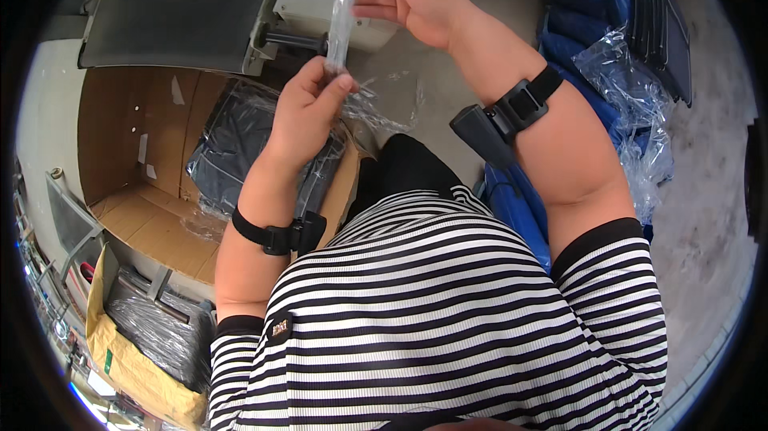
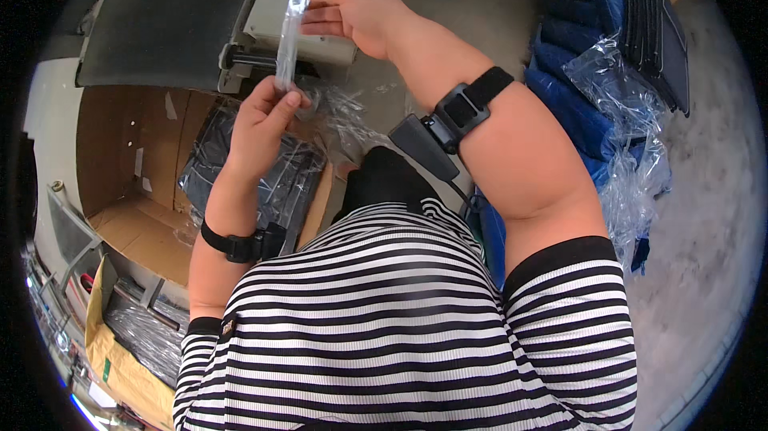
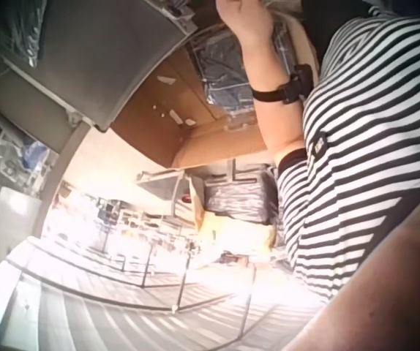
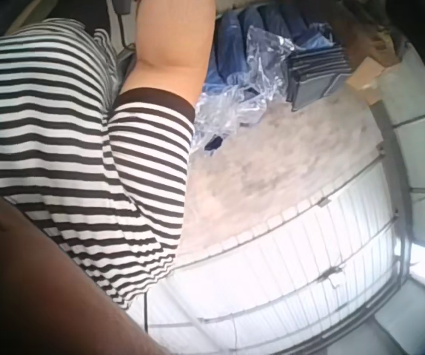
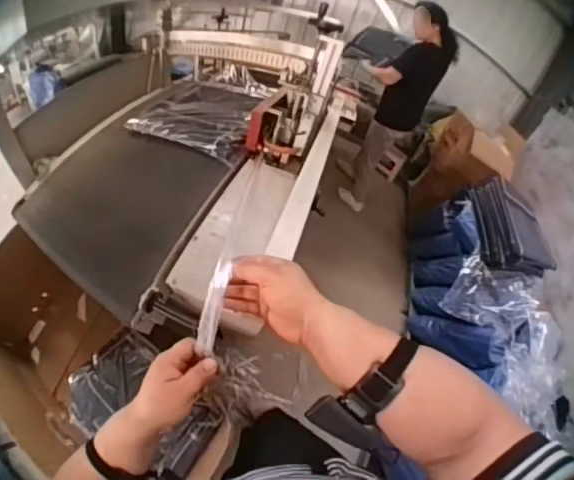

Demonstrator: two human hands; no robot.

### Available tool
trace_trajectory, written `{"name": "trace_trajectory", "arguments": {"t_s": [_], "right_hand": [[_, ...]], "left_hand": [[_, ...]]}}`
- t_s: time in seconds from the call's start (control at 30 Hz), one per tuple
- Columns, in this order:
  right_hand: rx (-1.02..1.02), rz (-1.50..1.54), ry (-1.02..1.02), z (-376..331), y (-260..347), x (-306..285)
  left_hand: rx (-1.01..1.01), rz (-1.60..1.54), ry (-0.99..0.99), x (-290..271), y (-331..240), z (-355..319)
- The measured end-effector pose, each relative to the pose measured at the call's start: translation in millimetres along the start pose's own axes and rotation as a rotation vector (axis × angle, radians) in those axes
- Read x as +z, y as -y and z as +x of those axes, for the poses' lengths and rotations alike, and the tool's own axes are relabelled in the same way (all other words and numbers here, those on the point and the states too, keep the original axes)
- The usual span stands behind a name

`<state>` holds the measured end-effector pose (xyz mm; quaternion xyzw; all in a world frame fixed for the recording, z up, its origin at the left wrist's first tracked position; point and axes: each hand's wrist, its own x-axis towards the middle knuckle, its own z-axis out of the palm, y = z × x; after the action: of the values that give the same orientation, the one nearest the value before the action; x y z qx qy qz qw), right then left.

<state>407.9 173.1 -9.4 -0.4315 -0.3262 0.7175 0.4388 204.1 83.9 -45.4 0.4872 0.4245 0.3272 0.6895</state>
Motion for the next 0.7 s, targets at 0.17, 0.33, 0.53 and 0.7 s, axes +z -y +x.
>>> {"name": "trace_trajectory", "arguments": {"t_s": [0.17, 0.33, 0.53, 0.7], "right_hand": [[0.100, 0.001, -0.040, -4, 10, 1], [0.155, 0.001, -0.054, -7, 16, 4], [0.141, 0.013, 0.004, -9, 18, 5], [0.165, 0.019, -0.029, -7, 16, 5]], "left_hand": [[-0.011, 0.005, 0.042, -12, -2, -4], [0.020, 0.154, 0.066, -6, -11, -5], [0.128, 0.200, 0.076, -1, -27, 2], [0.210, 0.164, -0.038, -9, -27, -10]]}}
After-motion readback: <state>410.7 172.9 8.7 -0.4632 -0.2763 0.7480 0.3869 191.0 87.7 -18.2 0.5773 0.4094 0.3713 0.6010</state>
